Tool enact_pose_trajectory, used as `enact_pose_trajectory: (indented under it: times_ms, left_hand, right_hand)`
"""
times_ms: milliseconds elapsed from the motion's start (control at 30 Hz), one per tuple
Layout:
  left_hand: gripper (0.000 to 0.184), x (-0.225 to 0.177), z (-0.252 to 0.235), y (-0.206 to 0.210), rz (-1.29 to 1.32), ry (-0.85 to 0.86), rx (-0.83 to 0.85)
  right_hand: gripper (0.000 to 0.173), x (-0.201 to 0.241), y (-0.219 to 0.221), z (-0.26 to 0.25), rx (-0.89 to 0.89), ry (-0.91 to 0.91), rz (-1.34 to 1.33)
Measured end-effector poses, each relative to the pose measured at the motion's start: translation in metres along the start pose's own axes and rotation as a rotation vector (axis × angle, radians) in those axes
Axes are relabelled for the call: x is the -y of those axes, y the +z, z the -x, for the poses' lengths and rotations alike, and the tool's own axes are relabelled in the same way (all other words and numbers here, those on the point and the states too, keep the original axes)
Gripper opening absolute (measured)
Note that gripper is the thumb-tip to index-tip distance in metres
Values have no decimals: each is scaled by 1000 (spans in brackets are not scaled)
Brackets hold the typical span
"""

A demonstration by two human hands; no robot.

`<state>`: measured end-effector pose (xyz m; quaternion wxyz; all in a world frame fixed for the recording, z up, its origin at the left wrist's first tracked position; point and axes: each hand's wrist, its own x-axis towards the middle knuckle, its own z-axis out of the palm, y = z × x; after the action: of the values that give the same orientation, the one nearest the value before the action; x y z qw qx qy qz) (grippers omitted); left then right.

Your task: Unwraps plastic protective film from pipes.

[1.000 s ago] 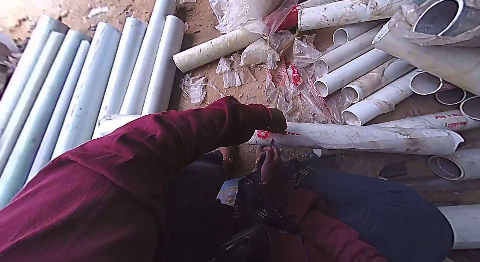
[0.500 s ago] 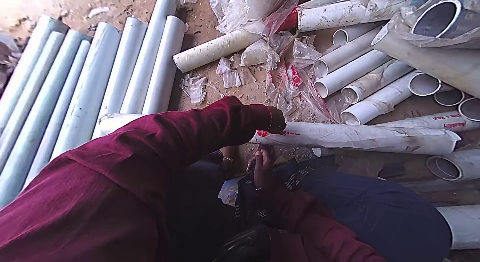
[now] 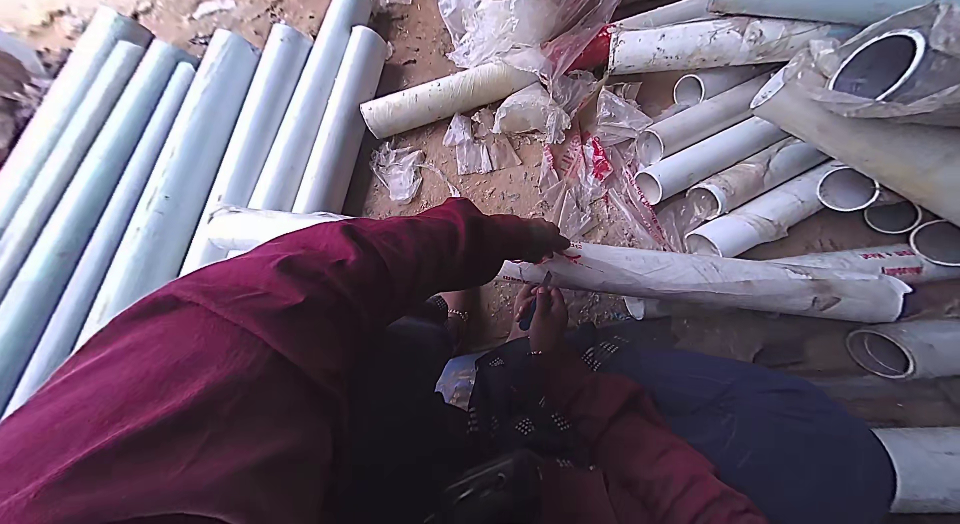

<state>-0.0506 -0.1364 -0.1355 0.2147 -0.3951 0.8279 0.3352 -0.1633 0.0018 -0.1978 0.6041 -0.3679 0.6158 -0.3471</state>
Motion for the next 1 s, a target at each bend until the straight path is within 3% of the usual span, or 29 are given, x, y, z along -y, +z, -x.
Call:
enact_pose_trajectory:
  times_ms: [133,333,633,700,767,833,1000]
  left_hand:
    - [30,-11,6,-14,-75,6,101]
    - [26,-18,4,-21,-126,7,184]
    - [28,-11,8,-24,41,24,108]
    - [29,-4,9,-21,95,71,54]
    - [29,-3,8,-21,110,87,28]
    - [29,-7,8,-25,67,52,64]
    - [31,-10,13,-26,46,35,77]
  right_hand:
    - [24,5,4,-1,6,-48,-86]
    - [23,3,9,0,73,45,-163]
    - [23,13,23,5,45,63,-218]
    - [23,11,24,9,124,50,-169]
    - [23,8,27,24,364,9,-16]
    - [23,4,32,44,479,-50,79]
    - [25,6,18,22,91,25,-96]
